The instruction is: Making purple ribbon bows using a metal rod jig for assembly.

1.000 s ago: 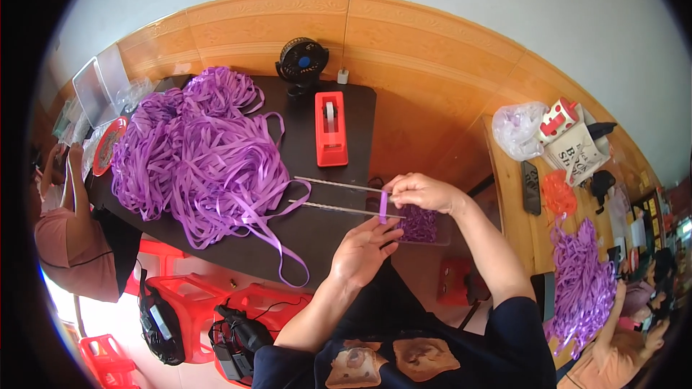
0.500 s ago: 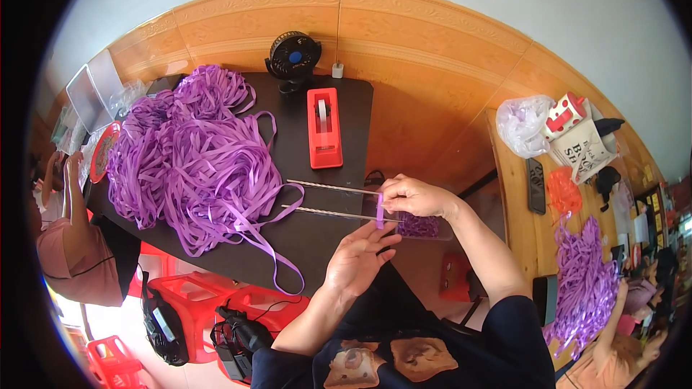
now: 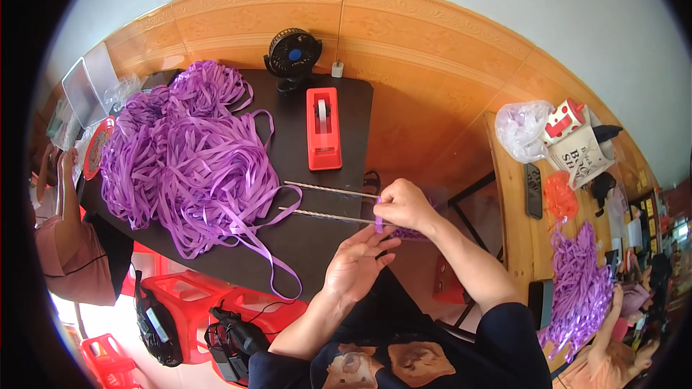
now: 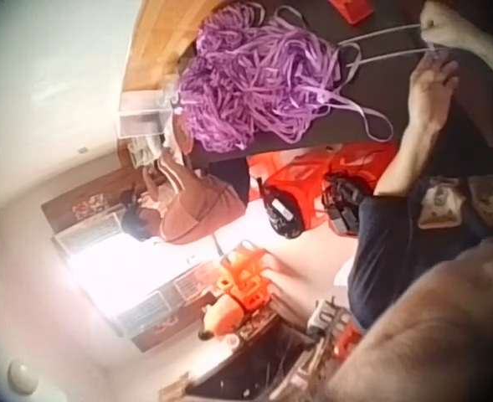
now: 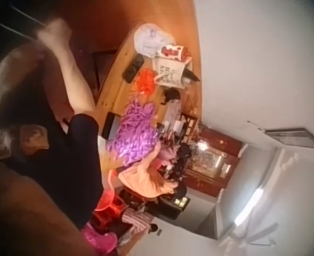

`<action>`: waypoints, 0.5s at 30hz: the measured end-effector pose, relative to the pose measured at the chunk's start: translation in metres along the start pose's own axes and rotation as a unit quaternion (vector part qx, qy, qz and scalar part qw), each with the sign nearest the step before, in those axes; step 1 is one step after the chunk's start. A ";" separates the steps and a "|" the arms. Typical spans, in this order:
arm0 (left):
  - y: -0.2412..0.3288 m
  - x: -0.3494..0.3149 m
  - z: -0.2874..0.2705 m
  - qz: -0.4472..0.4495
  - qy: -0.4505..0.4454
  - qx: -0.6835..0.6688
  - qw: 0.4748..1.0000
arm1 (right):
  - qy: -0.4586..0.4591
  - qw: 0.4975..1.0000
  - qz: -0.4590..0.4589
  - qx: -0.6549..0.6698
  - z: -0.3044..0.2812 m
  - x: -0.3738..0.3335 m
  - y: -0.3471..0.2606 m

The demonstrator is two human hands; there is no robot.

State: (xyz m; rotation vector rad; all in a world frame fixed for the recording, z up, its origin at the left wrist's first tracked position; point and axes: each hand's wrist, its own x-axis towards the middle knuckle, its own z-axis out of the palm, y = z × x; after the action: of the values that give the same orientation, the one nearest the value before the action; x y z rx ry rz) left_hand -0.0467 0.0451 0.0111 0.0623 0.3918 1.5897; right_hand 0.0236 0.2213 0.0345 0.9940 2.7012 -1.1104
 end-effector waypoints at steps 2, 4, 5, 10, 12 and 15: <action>-0.001 0.000 -0.002 0.000 0.002 0.003 1.000 | 0.135 0.991 0.001 -0.019 0.009 -0.009 -0.014; -0.002 -0.001 -0.004 -0.002 0.005 0.007 1.000 | 0.144 0.987 0.012 -0.067 0.015 -0.011 -0.019; -0.001 -0.001 -0.003 -0.003 -0.003 0.013 1.000 | 0.159 0.983 0.019 -0.095 0.016 -0.013 -0.020; 0.002 0.002 0.003 -0.012 -0.020 0.028 0.999 | 0.239 0.947 0.031 -0.211 0.029 -0.019 -0.025; 0.001 0.001 0.003 -0.013 -0.016 0.024 1.000 | 0.245 0.942 0.042 -0.224 0.032 -0.024 -0.026; 0.000 -0.001 0.002 -0.015 -0.015 0.030 0.999 | 0.290 0.932 0.007 -0.218 0.040 -0.031 -0.020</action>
State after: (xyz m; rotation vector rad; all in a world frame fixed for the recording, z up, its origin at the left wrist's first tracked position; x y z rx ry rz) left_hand -0.0464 0.0451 0.0136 0.1256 0.4167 1.5460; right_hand 0.0291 0.1685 0.0255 1.4146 3.1448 -0.1788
